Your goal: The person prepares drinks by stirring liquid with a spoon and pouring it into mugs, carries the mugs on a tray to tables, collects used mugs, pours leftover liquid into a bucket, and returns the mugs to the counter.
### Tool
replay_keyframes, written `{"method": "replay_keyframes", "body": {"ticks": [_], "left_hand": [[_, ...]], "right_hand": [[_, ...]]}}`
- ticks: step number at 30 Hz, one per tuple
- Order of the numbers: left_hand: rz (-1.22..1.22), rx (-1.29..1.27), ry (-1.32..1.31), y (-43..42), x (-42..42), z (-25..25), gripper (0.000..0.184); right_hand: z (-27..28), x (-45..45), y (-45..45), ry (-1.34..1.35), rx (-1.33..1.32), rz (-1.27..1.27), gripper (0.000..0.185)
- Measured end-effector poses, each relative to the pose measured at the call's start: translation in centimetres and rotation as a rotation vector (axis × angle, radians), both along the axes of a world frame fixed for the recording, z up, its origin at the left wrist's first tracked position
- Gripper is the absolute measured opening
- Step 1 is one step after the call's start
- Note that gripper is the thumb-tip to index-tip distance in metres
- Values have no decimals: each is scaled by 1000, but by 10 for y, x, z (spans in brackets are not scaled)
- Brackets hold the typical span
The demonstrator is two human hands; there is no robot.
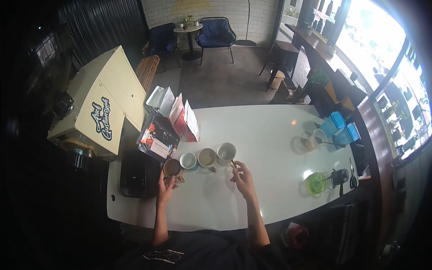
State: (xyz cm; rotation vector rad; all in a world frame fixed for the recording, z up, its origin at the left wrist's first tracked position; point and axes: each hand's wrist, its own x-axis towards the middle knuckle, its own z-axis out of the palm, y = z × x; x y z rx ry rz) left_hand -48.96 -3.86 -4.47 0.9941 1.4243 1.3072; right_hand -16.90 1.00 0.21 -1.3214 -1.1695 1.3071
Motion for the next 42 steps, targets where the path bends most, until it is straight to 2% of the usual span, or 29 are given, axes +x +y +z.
{"method": "replay_keyframes", "body": {"ticks": [2, 11, 19, 42], "left_hand": [[0, -14, 1, 0, 0, 0, 73], [-35, -20, 16, 7, -10, -2, 65], [-72, 4, 68, 10, -6, 16, 56], [-62, 21, 68, 10, 8, 14, 50]], "right_hand": [[-13, 1, 4, -43, -2, -16, 31], [-7, 1, 6, -67, -31, -24, 27], [-9, 0, 5, -72, -4, -53, 26], [-14, 8, -1, -134, 43, -100, 24]]}}
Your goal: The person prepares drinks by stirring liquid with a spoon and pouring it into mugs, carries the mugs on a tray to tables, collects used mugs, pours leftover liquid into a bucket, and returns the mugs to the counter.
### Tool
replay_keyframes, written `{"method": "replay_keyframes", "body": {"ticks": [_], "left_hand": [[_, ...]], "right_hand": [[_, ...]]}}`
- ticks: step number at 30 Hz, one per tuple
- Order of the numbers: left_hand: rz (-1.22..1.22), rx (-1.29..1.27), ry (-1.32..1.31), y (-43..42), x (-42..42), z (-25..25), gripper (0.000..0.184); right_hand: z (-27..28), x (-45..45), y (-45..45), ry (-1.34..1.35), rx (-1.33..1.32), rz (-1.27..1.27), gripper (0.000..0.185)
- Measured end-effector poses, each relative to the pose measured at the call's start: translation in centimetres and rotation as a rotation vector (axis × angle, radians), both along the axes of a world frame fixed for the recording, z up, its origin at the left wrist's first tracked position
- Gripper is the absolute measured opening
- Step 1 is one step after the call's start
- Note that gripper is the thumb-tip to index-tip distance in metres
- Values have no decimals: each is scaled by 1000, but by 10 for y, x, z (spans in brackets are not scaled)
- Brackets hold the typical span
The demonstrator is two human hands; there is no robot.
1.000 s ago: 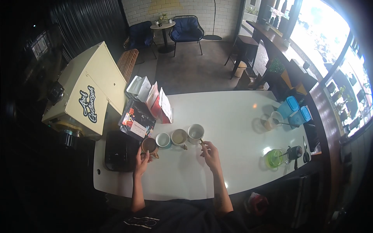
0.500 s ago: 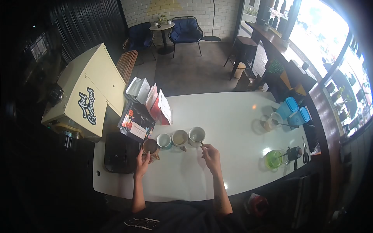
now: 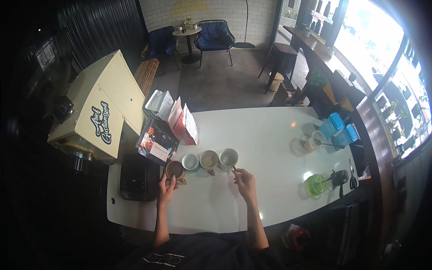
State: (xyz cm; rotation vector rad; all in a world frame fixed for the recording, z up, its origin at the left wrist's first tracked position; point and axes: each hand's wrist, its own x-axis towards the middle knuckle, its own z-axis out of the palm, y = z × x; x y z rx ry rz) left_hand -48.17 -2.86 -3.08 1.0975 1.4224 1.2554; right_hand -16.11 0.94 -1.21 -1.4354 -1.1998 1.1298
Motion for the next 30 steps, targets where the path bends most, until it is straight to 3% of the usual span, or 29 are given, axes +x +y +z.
{"method": "replay_keyframes", "body": {"ticks": [5, 10, 14, 15, 16, 21, 30], "left_hand": [[-36, -55, -52, -5, -1, -11, 57], [232, -14, -97, -22, 2, -13, 61], [250, 28, -22, -32, -3, 7, 36], [292, 50, -34, -34, 4, 20, 21], [288, 53, -35, -35, 7, 24, 21], [39, 158, -101, -35, 45, 41, 8], [-404, 25, -16, -19, 139, 38, 21]], "right_hand": [[3, 5, -4, -48, 15, -21, 25], [7, 15, -14, -65, -4, -40, 25], [10, 23, -24, -83, -7, -20, 24], [11, 25, -28, -84, -4, -24, 24], [13, 26, -32, -80, -13, -15, 24], [13, 36, -51, -59, -35, -14, 24], [16, 72, -81, -68, -47, 54, 28]]}}
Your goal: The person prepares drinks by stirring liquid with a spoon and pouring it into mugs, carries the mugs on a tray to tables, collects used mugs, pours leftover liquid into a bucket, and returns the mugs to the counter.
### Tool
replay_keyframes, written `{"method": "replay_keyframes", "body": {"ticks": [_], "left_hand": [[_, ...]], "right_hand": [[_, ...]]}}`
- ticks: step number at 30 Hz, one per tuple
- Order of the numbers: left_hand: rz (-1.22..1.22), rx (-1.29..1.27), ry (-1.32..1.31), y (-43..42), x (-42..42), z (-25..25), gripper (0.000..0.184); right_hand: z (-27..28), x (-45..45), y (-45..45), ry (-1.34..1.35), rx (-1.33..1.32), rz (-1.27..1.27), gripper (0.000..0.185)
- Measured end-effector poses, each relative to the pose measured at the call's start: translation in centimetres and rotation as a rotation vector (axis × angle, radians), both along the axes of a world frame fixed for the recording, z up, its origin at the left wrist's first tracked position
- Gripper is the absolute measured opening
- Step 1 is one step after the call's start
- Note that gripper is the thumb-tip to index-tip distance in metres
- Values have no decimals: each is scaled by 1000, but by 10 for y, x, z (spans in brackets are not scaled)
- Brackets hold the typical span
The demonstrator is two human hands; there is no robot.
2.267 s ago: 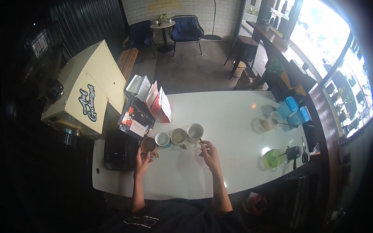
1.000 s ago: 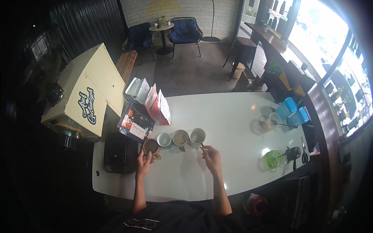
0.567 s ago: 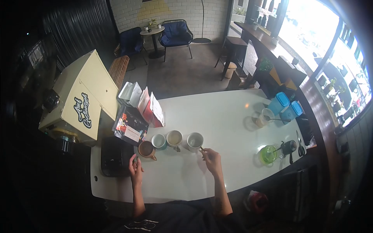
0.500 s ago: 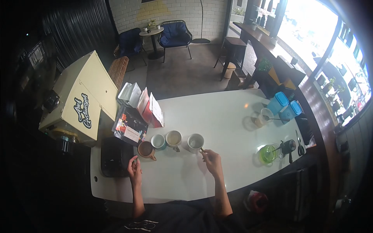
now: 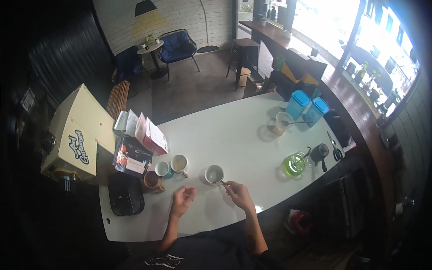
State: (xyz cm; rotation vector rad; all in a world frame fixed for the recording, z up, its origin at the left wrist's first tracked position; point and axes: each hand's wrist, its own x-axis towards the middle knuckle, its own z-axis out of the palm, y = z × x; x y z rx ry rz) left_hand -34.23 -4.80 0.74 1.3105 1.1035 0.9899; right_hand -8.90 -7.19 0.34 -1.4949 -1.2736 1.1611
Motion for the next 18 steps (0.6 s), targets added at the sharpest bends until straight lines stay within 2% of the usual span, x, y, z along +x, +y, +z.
{"method": "replay_keyframes", "body": {"ticks": [1, 2, 4, 5, 7, 10, 11, 13, 18], "left_hand": [[-55, -28, 1, 3, 6, -3, 41], [-77, -29, 4, 6, 15, -2, 41], [-65, 53, 72, 9, 36, 4, 65], [-80, 53, 71, 11, 45, 3, 65], [-81, 185, 151, 15, 61, -2, 83], [-76, 227, 123, 20, 87, -5, 89], [-33, 288, 187, 22, 92, -13, 90], [-6, 292, 195, 24, 102, -8, 89], [30, 250, 195, 27, 116, -5, 84]], "right_hand": [[1, 6, -3, 4, 1, -23, 28], [2, 12, -7, -11, -10, 12, 28], [3, 26, -15, -25, -23, 32, 28], [4, 34, -19, -40, -36, 43, 28], [6, 50, -27, -58, -63, 49, 29], [11, 78, -37, -50, -71, 9, 27], [9, 87, -40, -50, -73, 9, 27], [5, 103, -43, 34, -42, -44, 27], [6, 130, -38, 32, -54, -42, 25]]}}
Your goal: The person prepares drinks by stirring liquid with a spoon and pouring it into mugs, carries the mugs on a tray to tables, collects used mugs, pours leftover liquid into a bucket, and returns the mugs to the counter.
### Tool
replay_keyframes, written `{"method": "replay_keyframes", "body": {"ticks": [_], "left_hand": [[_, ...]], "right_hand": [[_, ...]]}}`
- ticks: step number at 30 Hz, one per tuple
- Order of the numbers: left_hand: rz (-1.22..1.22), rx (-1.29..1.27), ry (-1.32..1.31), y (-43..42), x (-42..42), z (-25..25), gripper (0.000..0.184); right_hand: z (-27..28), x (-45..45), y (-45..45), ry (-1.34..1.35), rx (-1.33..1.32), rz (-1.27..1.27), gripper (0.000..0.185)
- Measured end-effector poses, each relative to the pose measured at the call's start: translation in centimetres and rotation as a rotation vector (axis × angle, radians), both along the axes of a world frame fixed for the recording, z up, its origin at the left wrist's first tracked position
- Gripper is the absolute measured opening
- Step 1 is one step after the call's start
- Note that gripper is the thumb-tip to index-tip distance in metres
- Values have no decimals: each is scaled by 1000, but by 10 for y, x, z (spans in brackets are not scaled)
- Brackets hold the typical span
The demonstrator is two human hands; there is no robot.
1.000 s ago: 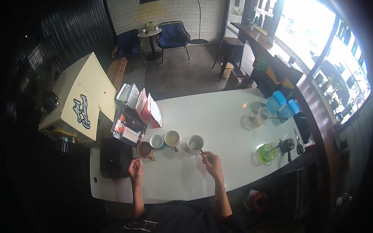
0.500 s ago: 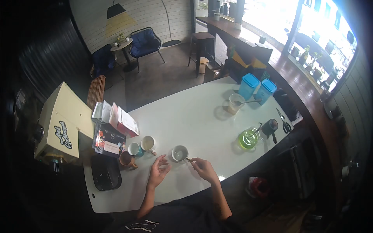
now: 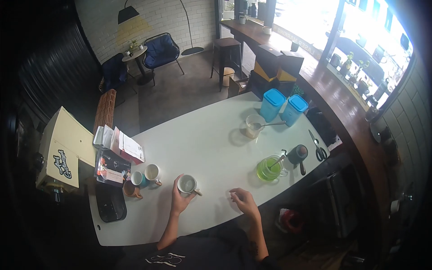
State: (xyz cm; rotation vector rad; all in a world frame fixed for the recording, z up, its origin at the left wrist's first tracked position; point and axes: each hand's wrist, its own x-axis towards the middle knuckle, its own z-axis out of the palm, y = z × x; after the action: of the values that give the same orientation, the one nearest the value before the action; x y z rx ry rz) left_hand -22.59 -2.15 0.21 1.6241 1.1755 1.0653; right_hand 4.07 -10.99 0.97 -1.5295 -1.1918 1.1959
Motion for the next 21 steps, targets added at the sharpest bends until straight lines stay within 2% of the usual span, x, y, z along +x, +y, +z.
{"method": "replay_keyframes", "body": {"ticks": [10, 14, 19, 21], "left_hand": [[25, -11, -55, 16, 30, -12, 81], [78, 69, -25, 27, 55, -12, 77], [60, 100, -59, 35, 81, -22, 78], [33, 84, -66, 36, 91, -21, 78]], "right_hand": [[-19, 17, 30, 32, -29, 186, 25], [-13, 31, 35, -14, -57, 257, 26], [25, 68, 26, -57, -68, 317, 29], [40, 91, 18, -51, 42, 446, 34]]}}
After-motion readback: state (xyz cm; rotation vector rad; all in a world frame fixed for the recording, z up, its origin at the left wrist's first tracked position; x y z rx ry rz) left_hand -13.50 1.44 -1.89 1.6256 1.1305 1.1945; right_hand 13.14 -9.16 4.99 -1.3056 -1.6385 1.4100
